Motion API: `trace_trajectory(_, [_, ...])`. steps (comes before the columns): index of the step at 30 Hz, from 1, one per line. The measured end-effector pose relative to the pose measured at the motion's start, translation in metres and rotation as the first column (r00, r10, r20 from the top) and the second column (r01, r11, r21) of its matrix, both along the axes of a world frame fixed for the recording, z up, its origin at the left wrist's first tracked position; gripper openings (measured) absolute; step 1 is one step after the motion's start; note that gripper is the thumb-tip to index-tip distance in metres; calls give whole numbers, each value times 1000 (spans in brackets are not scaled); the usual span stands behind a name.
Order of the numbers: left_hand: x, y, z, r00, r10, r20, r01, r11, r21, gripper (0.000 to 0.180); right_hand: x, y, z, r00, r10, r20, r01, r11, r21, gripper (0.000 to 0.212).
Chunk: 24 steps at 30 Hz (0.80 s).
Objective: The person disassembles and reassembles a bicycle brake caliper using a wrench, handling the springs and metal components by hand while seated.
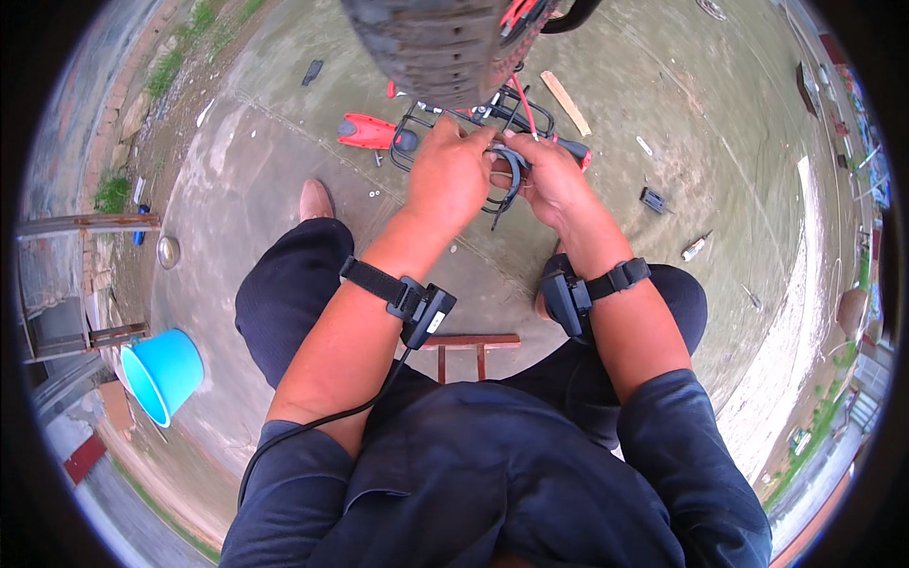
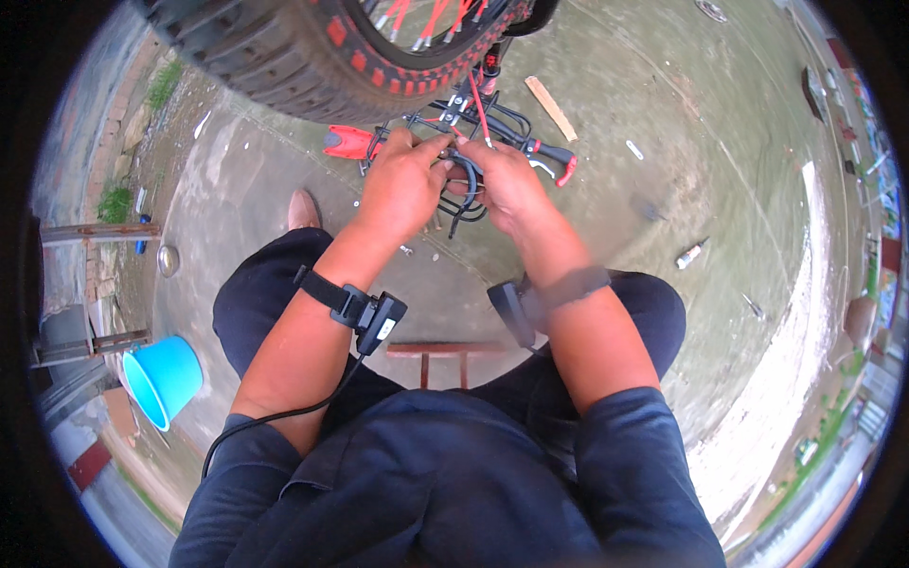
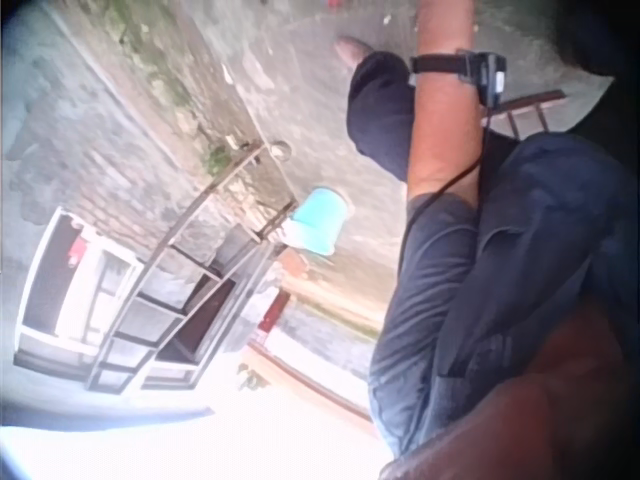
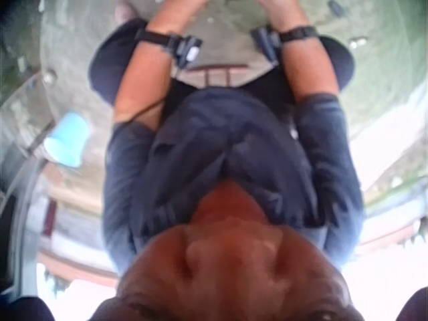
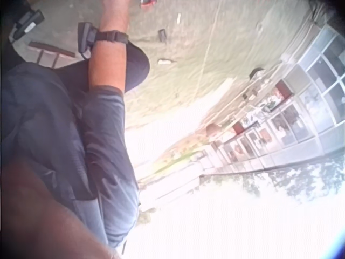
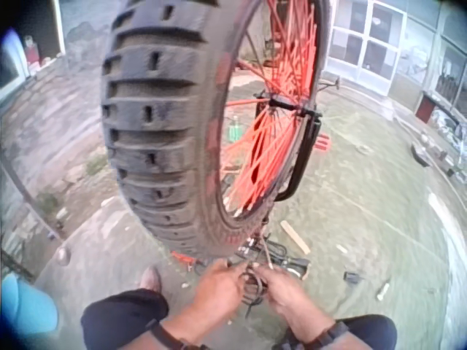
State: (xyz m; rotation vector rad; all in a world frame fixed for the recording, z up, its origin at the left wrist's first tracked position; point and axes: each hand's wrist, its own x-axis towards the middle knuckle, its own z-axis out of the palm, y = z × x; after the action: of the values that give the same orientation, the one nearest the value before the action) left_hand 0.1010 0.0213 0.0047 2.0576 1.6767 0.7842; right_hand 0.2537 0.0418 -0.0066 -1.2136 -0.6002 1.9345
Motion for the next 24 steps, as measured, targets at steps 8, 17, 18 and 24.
trace_trajectory(8, [4,20,8,995,-30,92,40,993,-111,34,6,5,-3,969,-218,-113,220,975,3,22])
trace_trajectory(17, [-9,25,31,715,212,666,355,711,-607,68,18,22,6,927,-312,-207,324,946,23,23])
trace_trajectory(18, [-9,25,33,684,203,701,386,714,-584,70,18,23,7,924,-322,-207,331,944,8,23])
trace_trajectory(24, [-7,20,30,489,144,860,537,727,-427,82,20,31,14,933,-320,-165,309,947,-85,24])
